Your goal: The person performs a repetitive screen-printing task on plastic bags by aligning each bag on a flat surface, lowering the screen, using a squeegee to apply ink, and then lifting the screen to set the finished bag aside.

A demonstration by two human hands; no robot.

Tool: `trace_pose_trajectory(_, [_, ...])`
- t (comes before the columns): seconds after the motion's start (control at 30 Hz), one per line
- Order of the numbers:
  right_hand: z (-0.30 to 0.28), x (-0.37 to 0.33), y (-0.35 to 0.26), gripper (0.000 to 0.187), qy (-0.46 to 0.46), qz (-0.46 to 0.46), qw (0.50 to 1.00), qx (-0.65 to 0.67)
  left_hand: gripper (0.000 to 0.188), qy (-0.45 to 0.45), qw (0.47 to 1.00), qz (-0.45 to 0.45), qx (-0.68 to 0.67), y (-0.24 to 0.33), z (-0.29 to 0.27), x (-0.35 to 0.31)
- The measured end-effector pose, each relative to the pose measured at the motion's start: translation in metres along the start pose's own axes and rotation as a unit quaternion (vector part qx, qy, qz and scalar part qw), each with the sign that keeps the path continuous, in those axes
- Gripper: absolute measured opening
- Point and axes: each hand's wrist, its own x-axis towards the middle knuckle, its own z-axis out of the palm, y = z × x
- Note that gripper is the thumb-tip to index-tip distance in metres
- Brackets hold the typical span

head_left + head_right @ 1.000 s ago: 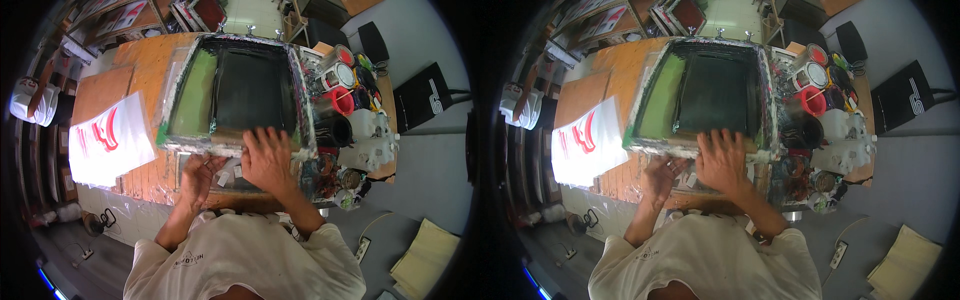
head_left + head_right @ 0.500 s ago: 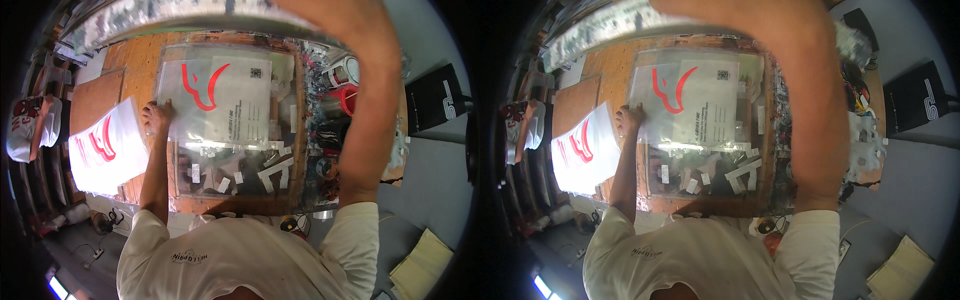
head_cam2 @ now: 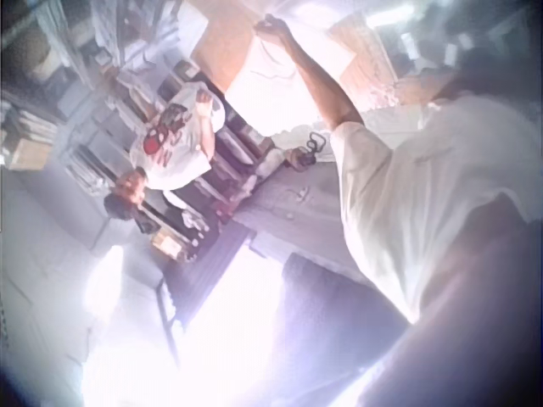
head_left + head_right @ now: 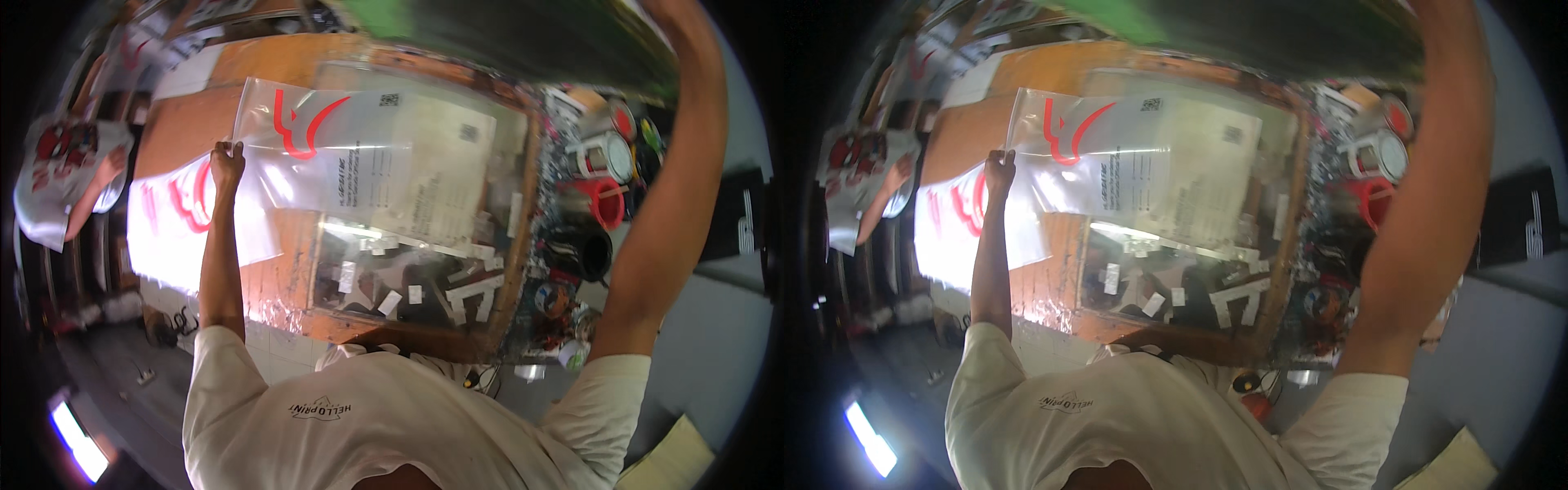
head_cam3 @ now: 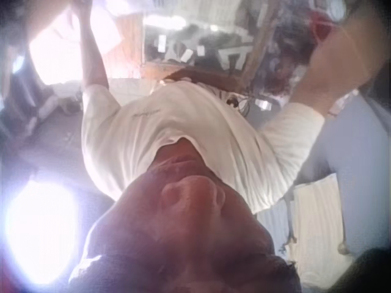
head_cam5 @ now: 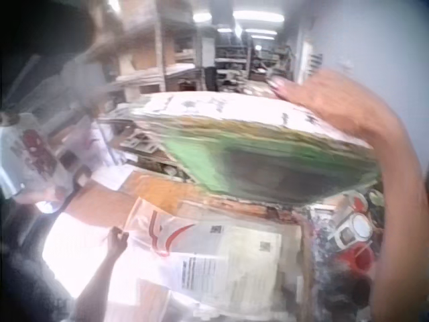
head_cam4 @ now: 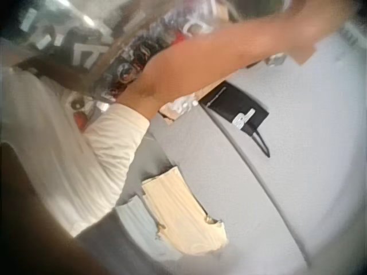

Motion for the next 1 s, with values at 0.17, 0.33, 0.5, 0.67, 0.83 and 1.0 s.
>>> trace_pose_trajectory(0.17, [0.03,0.012,0.017,0.065,-0.049,-0.015,0.985,0.165,0.059,0.262,0.96,0.056,0.083,-0.083,-0.062,-0.024])
trace_pose_trajectory(0.33, [0.044,0.009,0.031,0.068,0.088,-0.012,0.995,0.046,0.053,0.006,0.997,-0.019,0.07,-0.05,-0.039,-0.205])
trace_pose_trajectory(0.5, [0.043,0.007,0.036,0.071,0.009,0.026,0.995,0.099,0.071,-0.109,0.98,0.115,0.123,0.031,0.003,-0.331])
trace_pose_trajectory(0.67, [0.04,-0.014,0.011,0.076,0.021,0.018,0.998,0.062,0.044,-0.086,0.991,0.092,0.048,0.077,0.008,-0.313])
trace_pose_trajectory(0.83, [0.038,-0.044,-0.029,0.066,0.076,-0.018,0.993,0.09,0.015,-0.084,0.977,0.104,-0.167,0.074,-0.001,-0.275])
trace_pose_trajectory(1.0, [0.043,-0.072,-0.056,0.065,0.169,-0.029,0.985,0.03,0.051,-0.083,0.985,0.144,0.037,0.085,0.026,-0.256])
